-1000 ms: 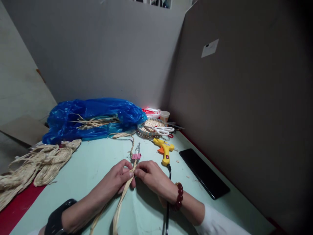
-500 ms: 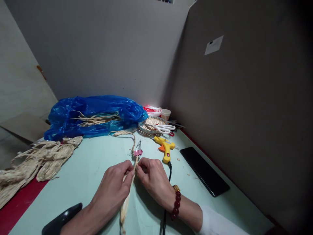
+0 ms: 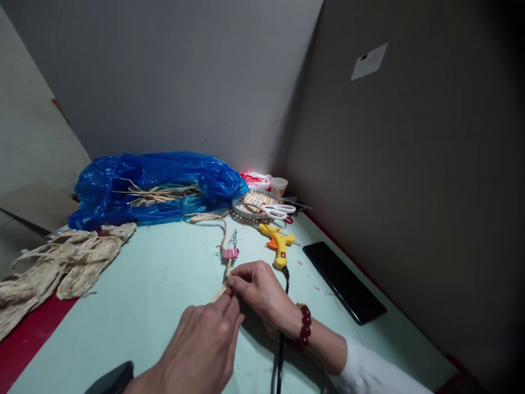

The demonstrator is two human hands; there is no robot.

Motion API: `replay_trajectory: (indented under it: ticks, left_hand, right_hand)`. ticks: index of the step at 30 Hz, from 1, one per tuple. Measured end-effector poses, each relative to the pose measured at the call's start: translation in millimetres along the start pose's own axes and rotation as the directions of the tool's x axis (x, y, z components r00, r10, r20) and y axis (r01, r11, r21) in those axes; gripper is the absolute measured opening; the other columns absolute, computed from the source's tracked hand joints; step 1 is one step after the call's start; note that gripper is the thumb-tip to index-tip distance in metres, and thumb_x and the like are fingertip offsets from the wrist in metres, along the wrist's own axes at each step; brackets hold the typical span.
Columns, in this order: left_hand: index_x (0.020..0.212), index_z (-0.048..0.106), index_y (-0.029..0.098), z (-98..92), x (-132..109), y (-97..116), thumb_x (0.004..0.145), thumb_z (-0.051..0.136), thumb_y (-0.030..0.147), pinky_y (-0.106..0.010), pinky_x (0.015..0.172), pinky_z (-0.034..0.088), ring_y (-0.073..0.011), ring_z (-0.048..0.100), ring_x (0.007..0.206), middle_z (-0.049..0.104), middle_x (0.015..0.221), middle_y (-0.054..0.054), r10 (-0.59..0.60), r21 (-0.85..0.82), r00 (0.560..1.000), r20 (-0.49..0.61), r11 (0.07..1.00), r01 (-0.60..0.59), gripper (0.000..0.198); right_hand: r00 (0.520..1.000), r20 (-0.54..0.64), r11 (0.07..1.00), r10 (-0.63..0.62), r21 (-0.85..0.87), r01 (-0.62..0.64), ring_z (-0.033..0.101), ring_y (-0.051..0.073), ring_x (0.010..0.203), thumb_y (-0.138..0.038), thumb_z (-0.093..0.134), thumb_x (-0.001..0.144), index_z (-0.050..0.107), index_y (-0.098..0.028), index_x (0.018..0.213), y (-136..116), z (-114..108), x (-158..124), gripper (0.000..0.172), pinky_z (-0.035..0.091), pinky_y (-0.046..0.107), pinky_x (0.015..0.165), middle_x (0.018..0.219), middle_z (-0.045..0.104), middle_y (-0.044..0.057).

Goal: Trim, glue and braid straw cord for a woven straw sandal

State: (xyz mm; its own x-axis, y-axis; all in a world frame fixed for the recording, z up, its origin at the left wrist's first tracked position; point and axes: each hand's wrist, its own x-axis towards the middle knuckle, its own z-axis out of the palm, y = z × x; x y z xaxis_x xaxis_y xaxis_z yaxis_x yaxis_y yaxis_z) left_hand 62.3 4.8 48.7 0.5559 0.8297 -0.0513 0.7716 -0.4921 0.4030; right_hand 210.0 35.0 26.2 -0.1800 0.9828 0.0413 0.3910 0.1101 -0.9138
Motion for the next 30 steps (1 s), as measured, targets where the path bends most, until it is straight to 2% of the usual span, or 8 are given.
replay_trajectory:
  ticks: [2,4,8,11,15,19,24,30]
  left_hand:
    - [0.07,0.065,0.019,-15.5,6,-8,0.089,0.041,0.034,-0.04,0.07,0.04,-0.0289,0.062,0.071,0.068,0.073,-0.01,-0.102,-0.157,0.991,-0.088,0.984,0.087,0.034]
    - [0.07,0.062,0.019,-28.5,17,-21,0.088,0.042,0.037,-0.041,0.074,0.038,-0.0282,0.058,0.075,0.065,0.074,-0.01,-0.188,-0.271,0.969,-0.158,0.952,0.141,0.033]
    - [0.082,0.06,0.018,-29.6,36,-40,0.082,0.048,0.039,-0.032,0.073,0.044,-0.0202,0.059,0.076,0.066,0.08,-0.005,-0.113,-0.586,0.993,0.031,0.803,0.109,0.024]
    - [0.079,0.051,0.018,-13.8,43,-41,0.082,0.043,0.045,-0.024,0.051,0.038,-0.0106,0.045,0.051,0.056,0.067,0.001,-0.09,-0.733,0.987,0.137,0.66,0.162,0.028]
    - [0.07,0.046,0.02,2.3,46,-41,0.081,0.043,0.05,-0.022,0.037,0.013,-0.0061,0.014,0.04,0.036,0.054,0.01,-0.135,-0.786,0.972,0.191,0.572,0.234,0.032]
    - [0.066,0.049,0.021,5.9,45,-46,0.079,0.049,0.049,-0.023,0.039,0.016,-0.008,0.02,0.04,0.03,0.047,0.011,-0.175,-0.781,0.973,0.148,0.583,0.223,0.032]
    - [0.056,0.054,0.017,6.8,43,-45,0.074,0.058,0.038,-0.023,0.051,0.025,-0.0111,0.033,0.055,0.039,0.053,0.007,-0.213,-0.751,0.976,0.035,0.639,0.167,0.029]
    - [0.053,0.053,0.018,10.2,42,-42,0.07,0.06,0.038,-0.022,0.044,0.023,-0.0091,0.03,0.046,0.036,0.045,0.009,-0.253,-0.81,0.964,0.085,0.546,0.215,0.027]
  right_hand:
    - [1.0,-0.002,1.0,0.011,0.015,-0.011,0.042,0.01,0.055,-0.014,0.051,0.08,0.063,-0.014,0.061,-3,-1,-1,0.023,0.031,0.021,0.053,0.055,0.05,-0.003]
    - [1.0,-0.013,1.0,0.02,0.017,-0.02,0.041,0.01,0.055,-0.016,0.051,0.081,0.068,-0.013,0.064,-6,-3,-2,0.024,0.03,0.021,0.052,0.053,0.05,-0.002]
    - [1.0,0.005,1.0,0.02,0.017,-0.02,0.041,0.01,0.054,-0.018,0.05,0.085,0.071,-0.013,0.068,-7,-3,-3,0.028,0.03,0.021,0.052,0.055,0.055,-0.001]
    - [1.0,0.022,1.0,0.013,-0.006,-0.012,0.041,0.009,0.054,-0.017,0.048,0.087,0.071,-0.012,0.072,-7,-3,-3,0.028,0.031,0.02,0.051,0.059,0.059,-0.001]
    - [0.998,0.064,0.995,-0.011,-0.097,0.017,0.042,0.008,0.051,-0.014,0.047,0.088,0.069,-0.014,0.072,-10,-6,-3,0.027,0.031,0.02,0.052,0.058,0.058,-0.002]
    - [0.997,0.052,0.961,-0.048,-0.27,0.06,0.039,0.009,0.051,-0.015,0.051,0.086,0.058,-0.016,0.061,-16,-11,-7,0.026,0.026,0.022,0.052,0.052,0.05,-0.003]
    - [0.998,0.002,0.884,-0.07,-0.464,0.063,0.03,0.01,0.049,-0.02,0.051,0.087,0.042,-0.018,0.057,-21,-11,-17,0.032,0.021,0.026,0.05,0.049,0.038,-0.004]
    - [0.992,0.073,0.787,-0.104,-0.603,0.127,0.046,0.013,0.054,-0.017,0.04,0.092,0.054,-0.017,0.08,-27,6,-31,0.018,0.026,0.027,0.053,0.065,0.059,0.003]
